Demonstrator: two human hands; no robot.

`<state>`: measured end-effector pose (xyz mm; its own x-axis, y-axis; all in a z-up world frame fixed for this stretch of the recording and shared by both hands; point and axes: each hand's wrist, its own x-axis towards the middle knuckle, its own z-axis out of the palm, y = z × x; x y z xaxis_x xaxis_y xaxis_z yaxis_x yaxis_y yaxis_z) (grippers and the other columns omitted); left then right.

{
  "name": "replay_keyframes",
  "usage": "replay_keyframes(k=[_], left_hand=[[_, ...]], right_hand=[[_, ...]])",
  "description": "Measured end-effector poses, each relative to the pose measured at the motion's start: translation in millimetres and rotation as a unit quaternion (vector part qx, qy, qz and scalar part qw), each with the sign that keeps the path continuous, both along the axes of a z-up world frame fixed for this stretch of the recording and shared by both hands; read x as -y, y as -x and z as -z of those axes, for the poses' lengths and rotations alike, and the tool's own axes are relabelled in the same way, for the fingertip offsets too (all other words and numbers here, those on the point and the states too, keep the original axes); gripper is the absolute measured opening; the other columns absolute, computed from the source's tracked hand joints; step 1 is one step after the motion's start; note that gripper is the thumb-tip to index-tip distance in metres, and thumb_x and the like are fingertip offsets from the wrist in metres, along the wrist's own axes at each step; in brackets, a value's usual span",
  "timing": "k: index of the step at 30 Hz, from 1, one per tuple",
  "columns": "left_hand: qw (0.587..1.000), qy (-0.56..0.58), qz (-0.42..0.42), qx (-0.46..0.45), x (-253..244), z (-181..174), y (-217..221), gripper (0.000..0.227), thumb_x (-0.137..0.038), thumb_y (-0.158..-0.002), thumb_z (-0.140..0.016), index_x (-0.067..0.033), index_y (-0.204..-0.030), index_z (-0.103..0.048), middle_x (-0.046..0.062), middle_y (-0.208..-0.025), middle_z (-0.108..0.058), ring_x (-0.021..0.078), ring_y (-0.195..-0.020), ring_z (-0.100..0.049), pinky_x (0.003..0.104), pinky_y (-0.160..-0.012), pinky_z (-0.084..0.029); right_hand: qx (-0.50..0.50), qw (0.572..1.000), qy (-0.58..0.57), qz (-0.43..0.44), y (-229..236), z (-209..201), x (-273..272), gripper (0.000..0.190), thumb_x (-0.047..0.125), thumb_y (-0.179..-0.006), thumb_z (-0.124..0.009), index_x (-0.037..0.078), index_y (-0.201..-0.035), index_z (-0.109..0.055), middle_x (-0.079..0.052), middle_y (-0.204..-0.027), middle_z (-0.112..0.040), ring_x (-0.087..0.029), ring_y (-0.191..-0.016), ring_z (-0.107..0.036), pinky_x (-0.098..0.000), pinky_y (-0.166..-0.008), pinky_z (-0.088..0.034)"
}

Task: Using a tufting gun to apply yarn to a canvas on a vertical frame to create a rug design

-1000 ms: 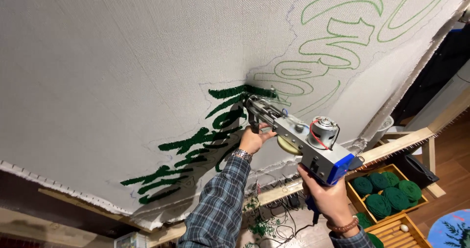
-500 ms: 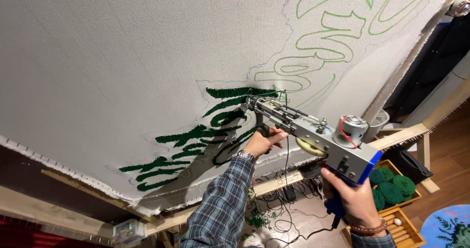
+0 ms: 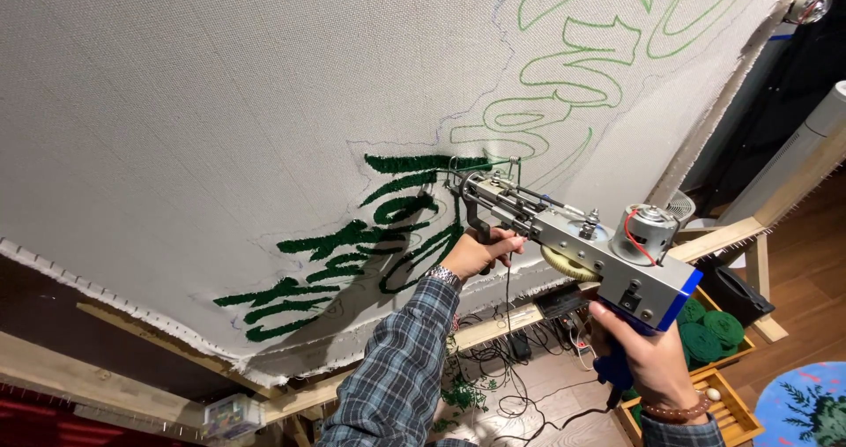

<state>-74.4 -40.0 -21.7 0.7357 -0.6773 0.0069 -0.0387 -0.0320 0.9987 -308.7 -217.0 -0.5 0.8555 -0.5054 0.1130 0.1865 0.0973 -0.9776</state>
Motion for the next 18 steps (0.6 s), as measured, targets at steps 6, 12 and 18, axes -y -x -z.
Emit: replay_keyframes(k=[6,12,18], left_hand=[[0.996,-0.078,0.008,0.033,4.0,2.3,-11.8,0.017,-0.025,-0.087,-0.082,-0.0104,-0.078,-0.078,0.007,-0.099,-0.083,0.0149,-0.108,-0.077,0.027,-0.091,-0.059],[0.999,-0.015,0.026,-0.042,-4.1,-2.0,0.5,0.029,-0.033,-0.093,-0.076,-0.0081,-0.107,-0.08,0.006,-0.107,-0.081,0.0095,-0.068,-0.065,0.02,-0.062,-0.05],[0.998,-0.061,0.014,0.015,-7.8,3.7,-3.2,0.021,-0.032,-0.088,-0.082,-0.011,-0.086,-0.082,0.002,-0.094,-0.08,0.0112,-0.073,-0.07,0.027,-0.075,-0.056]], right_hand=[[-0.036,0.998,-0.01,0.054,3.1,-1.8,4.5,0.031,0.0,-0.084,-0.078,-0.001,-0.113,-0.067,-0.013,-0.095,-0.07,-0.025,-0.076,-0.066,-0.0379,-0.066,-0.058],[-0.06,0.997,-0.022,0.039,1.7,2.8,9.4,0.035,-0.003,-0.081,-0.078,-0.007,-0.115,-0.068,-0.021,-0.104,-0.074,-0.033,-0.086,-0.071,-0.0424,-0.079,-0.061],[-0.058,0.997,-0.016,0.054,3.0,2.0,3.0,0.038,-0.004,-0.08,-0.078,-0.005,-0.117,-0.069,-0.018,-0.106,-0.073,-0.028,-0.089,-0.068,-0.0402,-0.081,-0.06]])
